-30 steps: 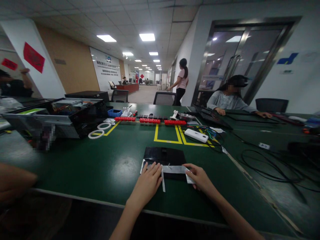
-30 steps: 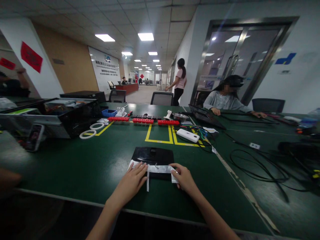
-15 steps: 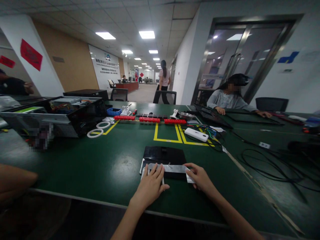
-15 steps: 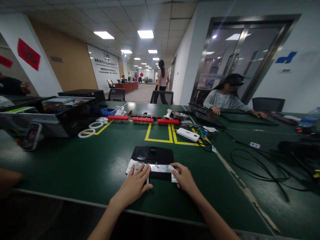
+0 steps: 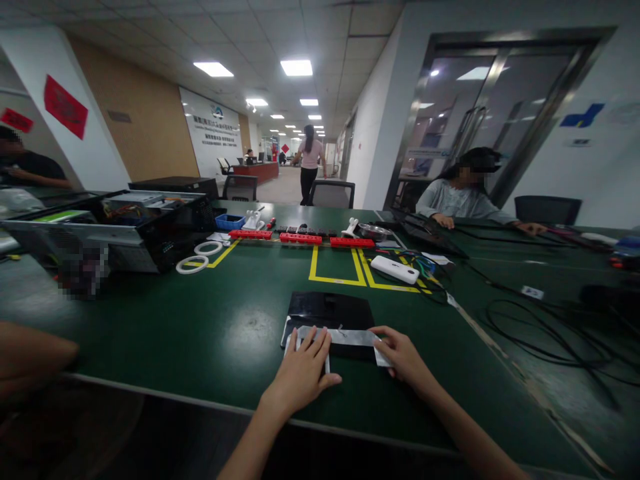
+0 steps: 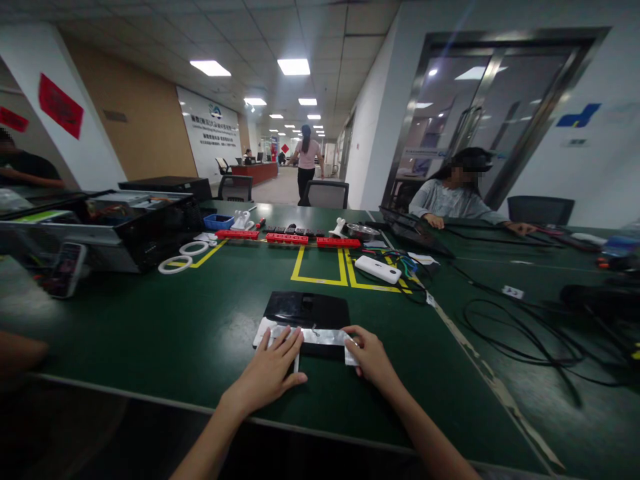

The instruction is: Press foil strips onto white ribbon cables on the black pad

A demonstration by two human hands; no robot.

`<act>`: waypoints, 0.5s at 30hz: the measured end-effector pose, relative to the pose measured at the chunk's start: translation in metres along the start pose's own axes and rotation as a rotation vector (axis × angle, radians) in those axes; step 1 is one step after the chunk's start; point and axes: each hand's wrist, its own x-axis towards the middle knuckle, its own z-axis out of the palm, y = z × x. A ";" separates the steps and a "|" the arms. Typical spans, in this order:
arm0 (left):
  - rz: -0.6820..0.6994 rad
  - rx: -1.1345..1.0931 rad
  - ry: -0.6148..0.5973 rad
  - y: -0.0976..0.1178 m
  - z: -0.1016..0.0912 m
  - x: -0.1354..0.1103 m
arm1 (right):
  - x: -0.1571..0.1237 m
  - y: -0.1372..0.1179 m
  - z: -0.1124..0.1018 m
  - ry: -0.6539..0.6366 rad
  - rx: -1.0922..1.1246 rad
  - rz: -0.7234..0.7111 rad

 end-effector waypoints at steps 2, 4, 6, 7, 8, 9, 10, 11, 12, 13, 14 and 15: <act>-0.005 -0.004 0.001 0.001 -0.001 0.000 | -0.001 0.000 0.000 -0.006 0.002 -0.001; -0.015 -0.028 0.003 0.001 -0.003 0.001 | -0.001 0.000 -0.001 -0.014 0.004 0.006; -0.019 -0.102 0.007 -0.002 -0.008 0.000 | -0.001 0.001 -0.002 -0.029 0.008 0.019; -0.025 -0.153 0.014 -0.004 -0.012 -0.001 | 0.000 0.002 -0.002 -0.042 0.013 0.025; -0.039 -0.203 0.028 -0.008 -0.015 -0.003 | 0.000 0.002 -0.003 -0.056 0.021 0.033; -0.063 -0.244 0.052 -0.012 -0.019 -0.006 | 0.000 0.002 -0.004 -0.070 0.032 0.041; -0.097 -0.270 0.086 -0.017 -0.023 -0.010 | 0.000 0.001 -0.004 -0.084 0.043 0.051; -0.137 -0.280 0.126 -0.023 -0.026 -0.014 | 0.000 0.000 -0.005 -0.096 0.054 0.063; -0.179 -0.274 0.168 -0.030 -0.028 -0.020 | 0.000 -0.003 -0.006 -0.104 0.064 0.071; -0.214 -0.257 0.204 -0.037 -0.029 -0.026 | -0.001 -0.006 -0.007 -0.109 0.072 0.076; -0.244 -0.234 0.234 -0.044 -0.028 -0.033 | -0.001 -0.011 -0.008 -0.110 0.078 0.079; -0.267 -0.207 0.256 -0.051 -0.026 -0.039 | -0.002 -0.016 -0.009 -0.109 0.081 0.083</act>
